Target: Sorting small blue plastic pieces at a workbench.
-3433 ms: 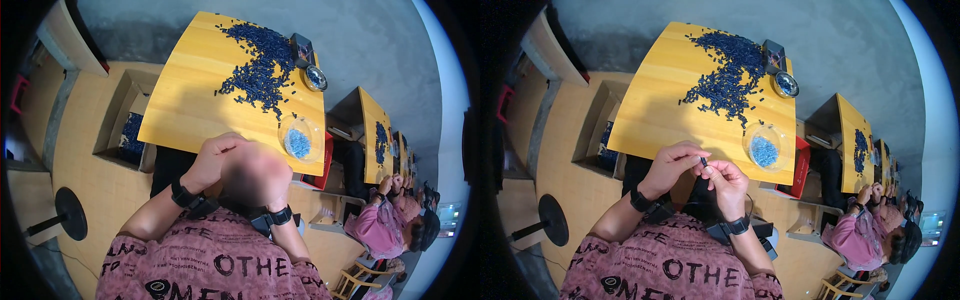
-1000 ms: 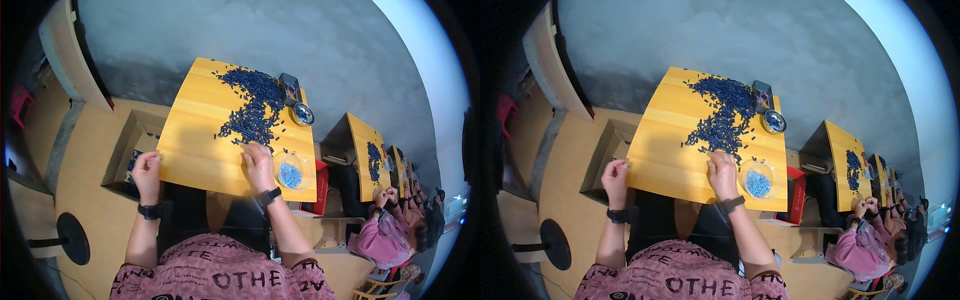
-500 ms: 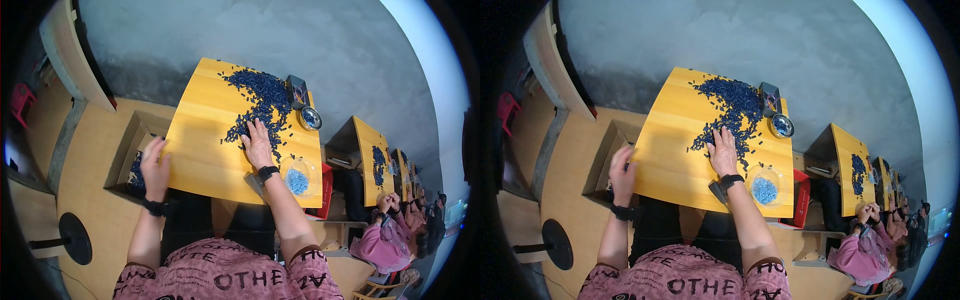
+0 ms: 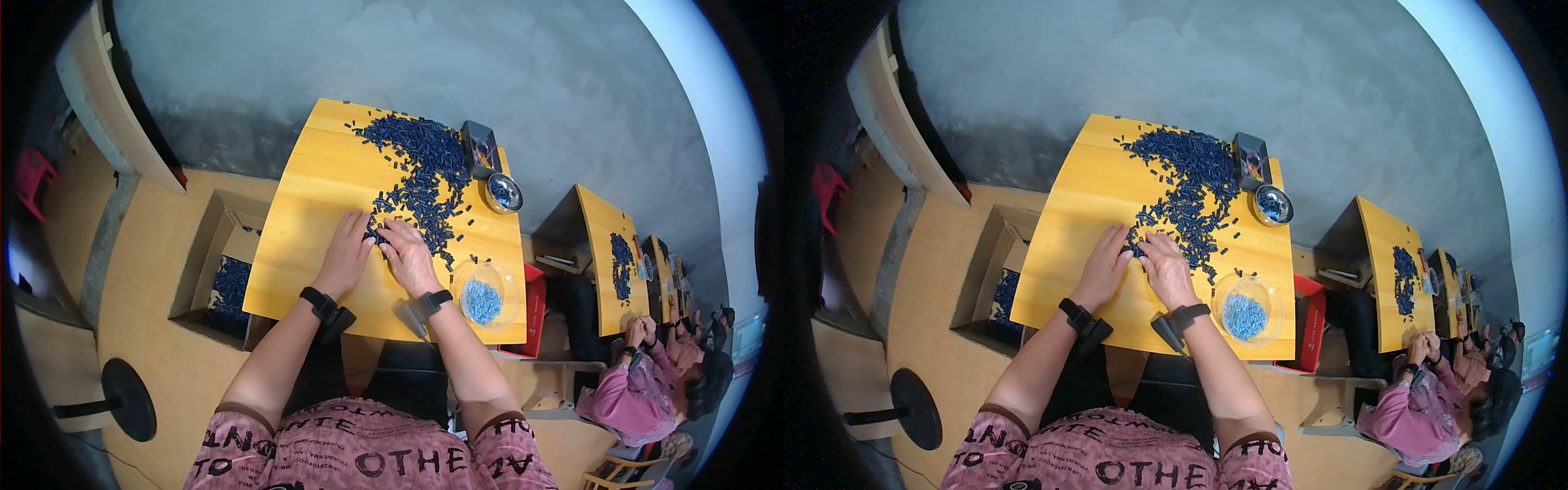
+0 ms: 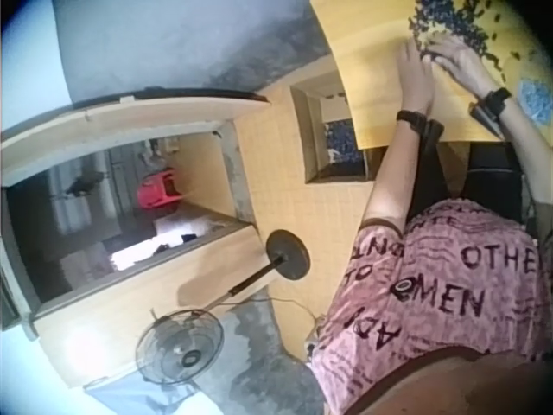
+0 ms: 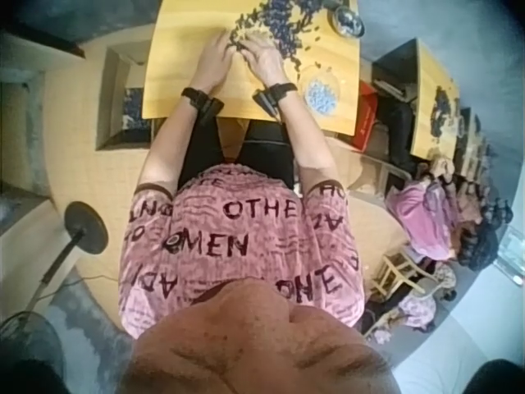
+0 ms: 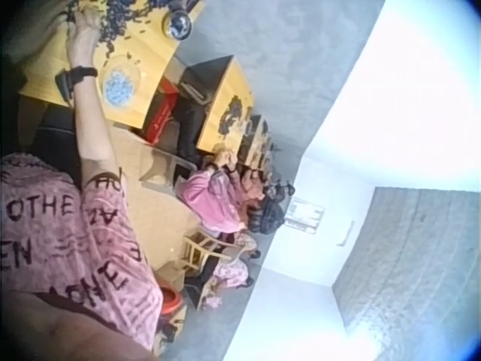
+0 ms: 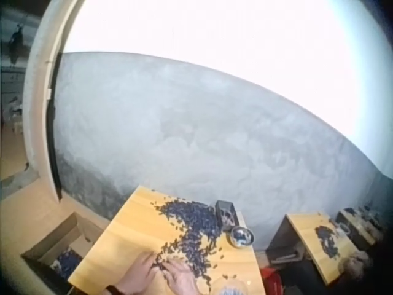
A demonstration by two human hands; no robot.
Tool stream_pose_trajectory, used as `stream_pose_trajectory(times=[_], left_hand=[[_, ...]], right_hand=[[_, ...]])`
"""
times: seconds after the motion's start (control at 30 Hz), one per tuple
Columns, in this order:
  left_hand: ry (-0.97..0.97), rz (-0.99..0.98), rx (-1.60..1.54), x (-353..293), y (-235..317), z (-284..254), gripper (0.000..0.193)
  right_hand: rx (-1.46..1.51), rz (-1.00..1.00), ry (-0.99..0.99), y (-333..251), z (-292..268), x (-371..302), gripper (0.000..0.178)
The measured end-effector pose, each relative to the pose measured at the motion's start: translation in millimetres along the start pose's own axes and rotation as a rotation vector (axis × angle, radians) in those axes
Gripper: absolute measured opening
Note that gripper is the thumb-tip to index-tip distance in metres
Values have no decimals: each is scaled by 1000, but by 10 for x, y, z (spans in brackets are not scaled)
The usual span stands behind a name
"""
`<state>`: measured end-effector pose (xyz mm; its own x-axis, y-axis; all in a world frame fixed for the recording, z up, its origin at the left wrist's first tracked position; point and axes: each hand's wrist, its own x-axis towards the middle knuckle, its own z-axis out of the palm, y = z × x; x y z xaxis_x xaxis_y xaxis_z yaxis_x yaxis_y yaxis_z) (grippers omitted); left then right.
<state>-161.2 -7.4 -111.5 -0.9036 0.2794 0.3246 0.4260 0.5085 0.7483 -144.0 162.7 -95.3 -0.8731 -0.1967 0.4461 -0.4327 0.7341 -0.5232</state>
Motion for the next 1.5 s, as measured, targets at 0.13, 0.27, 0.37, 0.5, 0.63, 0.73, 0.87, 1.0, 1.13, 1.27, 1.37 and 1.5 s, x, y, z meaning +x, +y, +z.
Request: stream_pose_trajectory(times=[0.13,0.27,0.37,0.5,0.63,0.73,0.87,1.0,1.13,1.27,1.37,1.5], left_hand=[[-26,26,-40,125,-59,69,47],[-36,11,-84,256,-74,134,46],[-5,-5,-153,339,-52,194,45],[25,-72,-303,435,-37,316,43],[91,-14,-453,404,52,319,42],[-10,107,-222,209,69,110,40],[-263,256,-44,-14,136,-24,33],[-314,177,-144,-133,136,-142,32],[-342,113,-220,-214,174,-268,32],[-355,66,-300,-317,234,-379,33],[-253,-30,-425,-404,191,-350,34],[-55,-105,-340,-515,181,-353,30]], right_hand=[[35,-41,-43,-39,-53,-116,27],[22,-93,-121,-104,-132,-173,27],[-4,-114,-170,-129,-183,-222,28],[56,-128,-181,-207,-271,-274,31],[93,1,7,-369,-524,-435,36],[123,97,77,-563,-866,-568,32],[6,184,142,-540,-1318,-817,29],[-59,275,186,-382,-1555,-962,23],[-181,337,59,-214,-1659,-1075,22],[-232,404,-72,-112,-1678,-1104,24],[-209,372,-101,11,-1643,-1081,25],[-249,377,-120,45,-1589,-1038,18]])
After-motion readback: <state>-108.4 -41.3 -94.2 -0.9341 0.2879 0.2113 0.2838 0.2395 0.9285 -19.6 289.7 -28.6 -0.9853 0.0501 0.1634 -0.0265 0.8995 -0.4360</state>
